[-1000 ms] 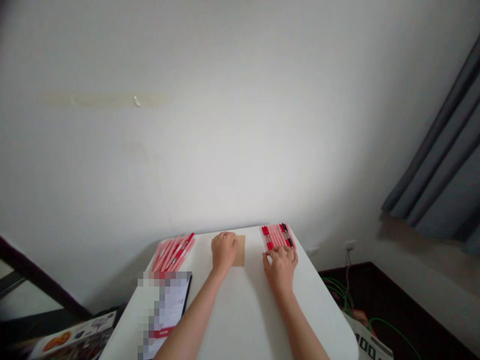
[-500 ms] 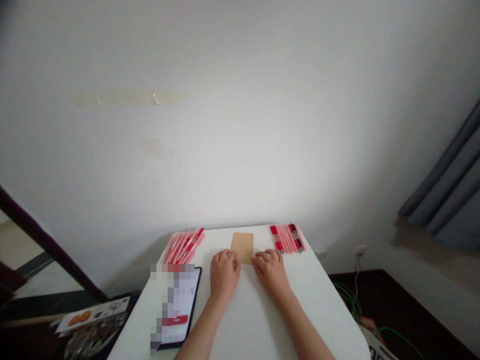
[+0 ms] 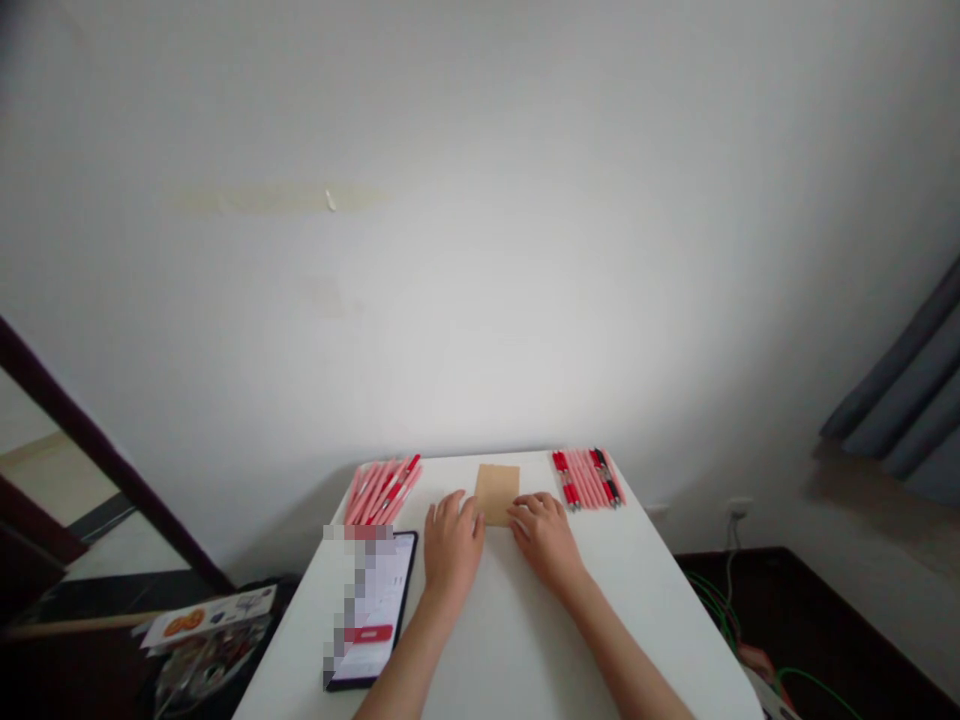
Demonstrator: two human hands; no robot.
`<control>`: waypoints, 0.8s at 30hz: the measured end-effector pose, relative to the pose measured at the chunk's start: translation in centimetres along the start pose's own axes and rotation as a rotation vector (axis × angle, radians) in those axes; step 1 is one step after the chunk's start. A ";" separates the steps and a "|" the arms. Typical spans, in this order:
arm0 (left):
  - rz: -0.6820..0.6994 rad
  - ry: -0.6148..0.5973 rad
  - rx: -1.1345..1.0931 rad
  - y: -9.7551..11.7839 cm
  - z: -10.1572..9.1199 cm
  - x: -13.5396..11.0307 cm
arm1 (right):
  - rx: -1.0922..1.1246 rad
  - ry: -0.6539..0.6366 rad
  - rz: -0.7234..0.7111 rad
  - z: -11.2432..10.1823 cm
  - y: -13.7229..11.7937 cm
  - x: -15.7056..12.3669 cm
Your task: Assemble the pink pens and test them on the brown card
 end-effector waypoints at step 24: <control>-0.269 0.043 0.102 -13.2 -7.1 0.5 | 0.178 -0.076 -0.301 6.5 -11.1 10.2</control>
Point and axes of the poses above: each hand's wrist, its own x-axis towards the middle knuckle, its own z-axis out of the palm, y = z × x, the point moved 5 cm from there along x, towards the middle knuckle, and after that the axes turned 3 degrees about -x, right-handed, at the moved point
